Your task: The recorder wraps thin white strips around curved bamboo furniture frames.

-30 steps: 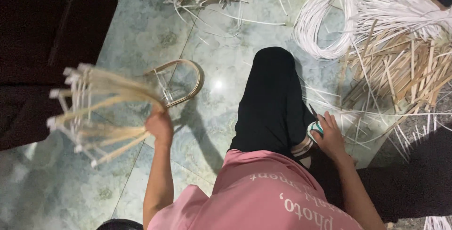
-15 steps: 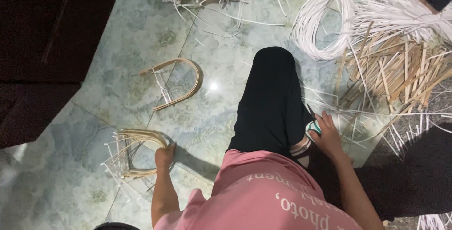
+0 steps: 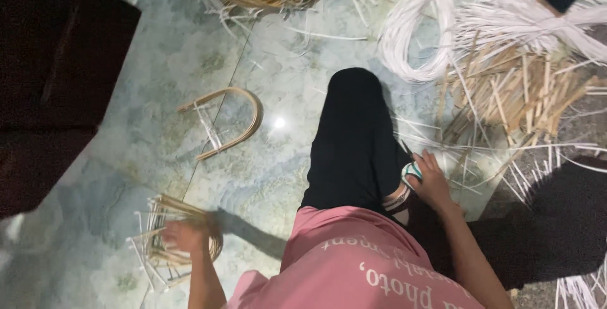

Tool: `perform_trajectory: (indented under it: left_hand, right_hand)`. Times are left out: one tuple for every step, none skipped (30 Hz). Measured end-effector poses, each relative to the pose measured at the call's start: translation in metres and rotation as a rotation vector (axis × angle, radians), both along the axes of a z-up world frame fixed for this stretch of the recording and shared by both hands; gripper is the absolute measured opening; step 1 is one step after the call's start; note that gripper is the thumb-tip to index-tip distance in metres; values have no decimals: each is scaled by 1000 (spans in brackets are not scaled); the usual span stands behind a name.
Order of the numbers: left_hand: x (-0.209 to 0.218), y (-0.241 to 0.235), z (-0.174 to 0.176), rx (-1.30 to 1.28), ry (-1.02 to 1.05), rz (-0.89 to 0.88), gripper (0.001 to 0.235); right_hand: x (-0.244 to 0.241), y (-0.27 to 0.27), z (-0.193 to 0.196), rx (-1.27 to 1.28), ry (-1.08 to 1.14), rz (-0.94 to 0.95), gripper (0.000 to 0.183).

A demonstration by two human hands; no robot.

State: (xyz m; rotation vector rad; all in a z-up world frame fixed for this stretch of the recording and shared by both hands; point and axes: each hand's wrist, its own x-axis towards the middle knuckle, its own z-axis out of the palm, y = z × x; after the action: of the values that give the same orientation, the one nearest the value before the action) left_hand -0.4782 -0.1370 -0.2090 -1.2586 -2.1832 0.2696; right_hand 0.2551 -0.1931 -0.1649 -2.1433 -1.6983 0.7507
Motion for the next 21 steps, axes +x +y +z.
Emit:
perform_trajectory:
  left_hand:
    - [11, 29, 17, -53, -270, -142, 121]
    - [42, 55, 31, -52, -276, -171, 121]
    - [76, 90, 42, 29, -525, -332, 99]
    - [113, 121, 55, 102, -780, -491, 77]
    - [141, 147, 56, 89, -798, -546, 77]
    - [171, 170, 59, -26, -852, -573, 68]
    - [202, 193, 63, -144, -891, -603, 59]
    - [220, 209, 52, -161, -896, -662, 59]
    - [239, 229, 43, -182, -911, -689, 63]
    - [260, 248, 36, -204, -925, -715, 66]
    - [257, 258, 17, -214, -924, -771, 66]
    - [254, 270, -2, -231, -936, -699, 64]
    - [250, 283, -21, -245, -947, -620, 62]
    - [245, 296, -25, -255, -948, -671, 62]
    - [239, 311, -28, -420, -1040, -566, 54]
    - [234, 328, -31, -589, -1118, -454, 46]
    - [228, 329, -24, -592, -1113, -483, 46]
    - [221, 333, -19, -500, -1279, -442, 46]
    - [209, 331, -12, -411, -1438, -387, 49]
    - [200, 354, -1, -422, -1432, -407, 49]
    - [189, 374, 10, -476, -1954, -101, 50]
  right_hand:
    - [0, -2, -3, -1, -11, -13, 74]
    - [1, -2, -8, 3, -18, -41, 74]
    - [3, -4, -12, 27, 7, -36, 74]
    - [5, -6, -16, 51, 31, -30, 74]
    - [4, -5, -12, 57, 15, -86, 74]
    - [4, -4, -7, 13, 94, -127, 67]
    - [4, -1, -5, -23, 182, -171, 60]
    - [3, -2, 0, -8, 174, -228, 60]
    - [1, 0, 7, -39, 174, -280, 55]
    - [0, 2, 14, -69, 178, -331, 50]
    - [-2, -6, 12, -49, 175, -383, 50]
    - [-5, -13, 9, 47, 350, -445, 46]
    - [-8, -18, 8, 151, 519, -494, 42]
    - [-11, -26, 15, 177, 511, -537, 42]
    - [-13, -31, 22, 202, 593, -560, 38]
    - [-16, -34, 29, 231, 674, -580, 34]
    - [-15, -40, 28, 251, 672, -600, 34]
    - [-15, -44, 26, 250, 717, -594, 31]
    - [-17, -50, 24, 240, 766, -587, 28]
    - [-16, -49, 25, 252, 768, -605, 28]
    - [-16, -50, 27, 286, 797, -584, 27]
